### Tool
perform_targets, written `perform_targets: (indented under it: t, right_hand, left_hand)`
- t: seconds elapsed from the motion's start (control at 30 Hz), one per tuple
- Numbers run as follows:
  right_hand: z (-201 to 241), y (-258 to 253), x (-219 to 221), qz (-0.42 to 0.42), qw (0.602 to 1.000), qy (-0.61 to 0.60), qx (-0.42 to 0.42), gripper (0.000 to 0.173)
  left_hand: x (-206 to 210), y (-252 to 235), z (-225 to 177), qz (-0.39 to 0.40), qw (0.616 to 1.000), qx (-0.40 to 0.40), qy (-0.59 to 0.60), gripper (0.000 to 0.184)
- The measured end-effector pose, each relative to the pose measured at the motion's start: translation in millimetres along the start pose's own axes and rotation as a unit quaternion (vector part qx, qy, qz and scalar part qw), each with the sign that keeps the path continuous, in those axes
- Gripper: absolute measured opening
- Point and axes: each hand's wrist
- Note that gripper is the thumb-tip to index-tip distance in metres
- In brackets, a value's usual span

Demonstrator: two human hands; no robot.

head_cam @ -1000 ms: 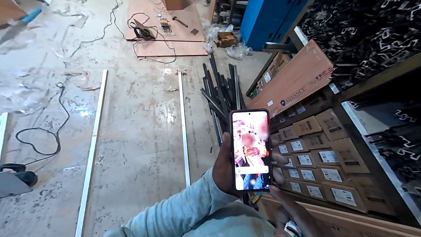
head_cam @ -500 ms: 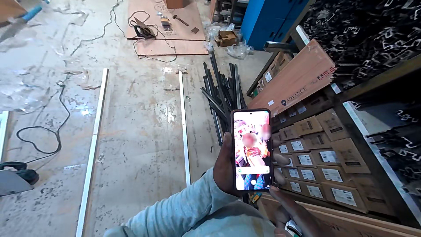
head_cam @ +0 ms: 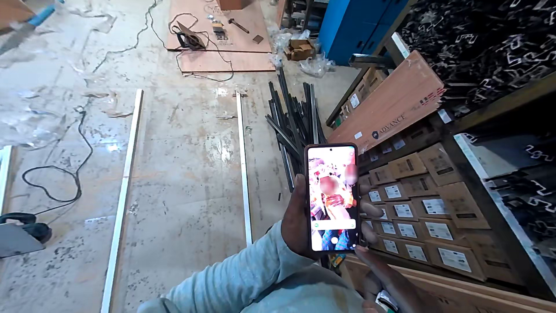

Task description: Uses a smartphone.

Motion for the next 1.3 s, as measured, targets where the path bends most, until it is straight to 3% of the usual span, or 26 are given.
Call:
perform_targets:
  t: [1.3]
  right_hand:
    - [-0.9, -0.1, 1.1, 0.008, 1.0, -0.012, 0.004, 0.064]
  left_hand:
    - [-2.3, 0.4, 1.0, 0.009, 0.999, 0.006, 0.041, 0.06]
Point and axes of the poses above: each hand's wrist, its own y-axis away from the middle knuckle, its own x-axis out of the palm, z = x × y, and after that the axes turned 10 degrees about x, right-handed
